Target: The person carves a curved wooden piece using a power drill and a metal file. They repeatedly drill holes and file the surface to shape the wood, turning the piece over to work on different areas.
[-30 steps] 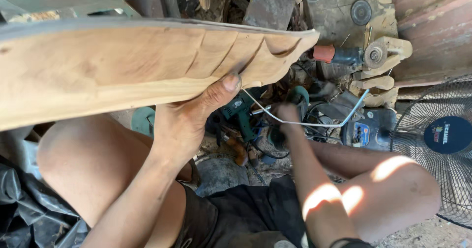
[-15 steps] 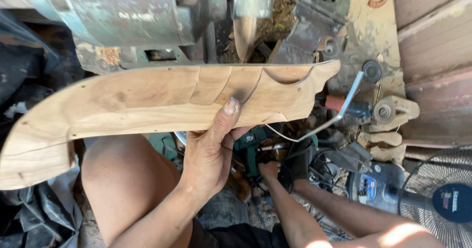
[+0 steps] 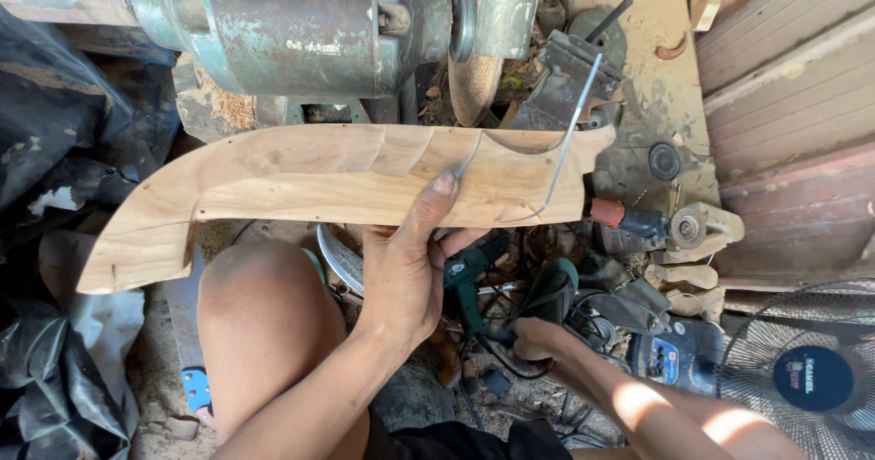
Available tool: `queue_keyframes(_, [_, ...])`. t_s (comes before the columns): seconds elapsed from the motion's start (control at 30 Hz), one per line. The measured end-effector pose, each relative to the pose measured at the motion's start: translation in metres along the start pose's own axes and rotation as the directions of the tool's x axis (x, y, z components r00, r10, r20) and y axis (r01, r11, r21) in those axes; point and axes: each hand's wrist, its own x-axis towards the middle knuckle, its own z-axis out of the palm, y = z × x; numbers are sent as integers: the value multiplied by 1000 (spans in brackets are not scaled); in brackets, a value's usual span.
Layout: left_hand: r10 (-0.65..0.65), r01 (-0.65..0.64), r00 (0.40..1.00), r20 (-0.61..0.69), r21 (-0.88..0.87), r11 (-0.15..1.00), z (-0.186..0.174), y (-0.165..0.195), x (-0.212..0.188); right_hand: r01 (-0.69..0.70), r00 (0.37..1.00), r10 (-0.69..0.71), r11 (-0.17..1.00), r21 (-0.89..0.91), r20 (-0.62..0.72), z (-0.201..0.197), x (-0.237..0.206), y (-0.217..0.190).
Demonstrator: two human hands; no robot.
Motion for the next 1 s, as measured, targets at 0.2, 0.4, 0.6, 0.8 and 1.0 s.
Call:
queue_keyframes(0.2, [126,-126,991,-39,12,992,-2,6,-2,385,895,-446,751,537,-17,-83,-94,-5])
queue_keyframes(0.4, [189,-189,981,-52,6,982,3,7,-4,490,503,-797,-55,870,-333,-98,-167,-27])
queue_keyframes(0.6, [225,-220,972,-68,67,973,5,3,-4,925,380,-612,250,286,-693,-89,-194,-56])
queue_keyframes(0.8, [220,-211,972,-83,111,971,5,-5,-5,571,-99,-557,647,-506,-824,-74,-195,-68])
queue_keyframes(1.0, [226,-210,969,-95,156,965,3,-15,-5,476,-127,-557,692,-543,-821,-77,-195,-72])
